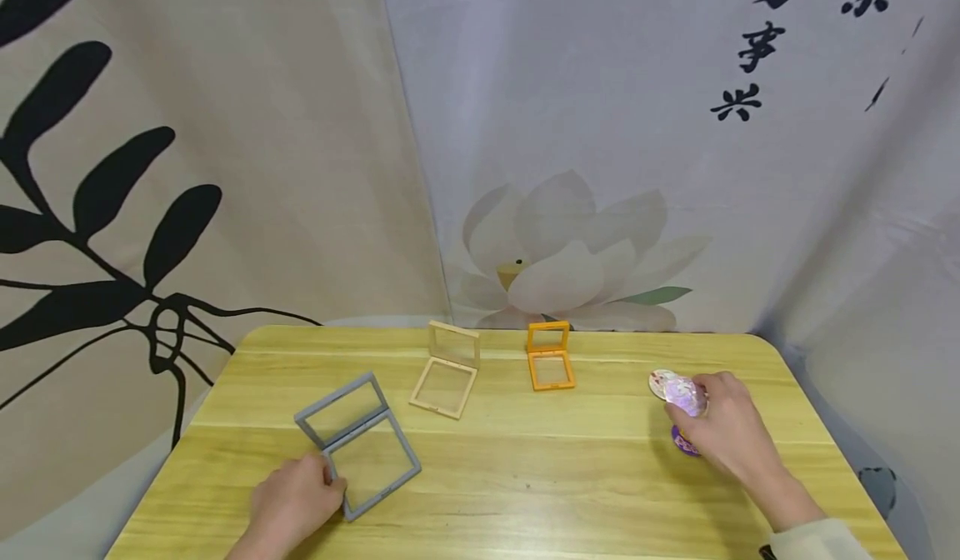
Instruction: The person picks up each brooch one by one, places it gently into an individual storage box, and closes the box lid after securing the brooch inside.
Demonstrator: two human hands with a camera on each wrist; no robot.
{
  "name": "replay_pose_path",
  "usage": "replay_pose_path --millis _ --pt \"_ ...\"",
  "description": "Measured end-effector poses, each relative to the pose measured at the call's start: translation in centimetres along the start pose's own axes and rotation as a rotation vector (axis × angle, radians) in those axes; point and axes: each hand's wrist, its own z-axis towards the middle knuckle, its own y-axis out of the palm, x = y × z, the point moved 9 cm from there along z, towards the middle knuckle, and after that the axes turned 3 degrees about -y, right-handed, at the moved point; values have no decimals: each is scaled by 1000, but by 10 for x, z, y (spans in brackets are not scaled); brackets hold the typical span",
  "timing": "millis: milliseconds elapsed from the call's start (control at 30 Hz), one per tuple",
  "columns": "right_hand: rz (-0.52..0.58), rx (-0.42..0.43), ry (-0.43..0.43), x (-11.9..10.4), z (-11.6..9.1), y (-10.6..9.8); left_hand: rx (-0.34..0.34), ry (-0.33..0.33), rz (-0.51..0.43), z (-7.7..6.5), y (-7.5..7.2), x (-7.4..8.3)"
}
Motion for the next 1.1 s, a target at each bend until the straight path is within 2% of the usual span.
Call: replay_pose_path --millis 267,533,733,900,1100 --pt "16 43 -84 -37 -3 2 42 47 17 -3 4 8" --pt "35 109 -191 -73 -7 0 56 60 30 -2 8 10" --pt "63 150 -272 -101 -13 2 53 68 7 -1 11 15" --pt "79 173 -343 -123 -17 8 59 93 7 -1 12 20" --pt "102 164 -389 -148 -21 19 80 116 8 0 11 22"
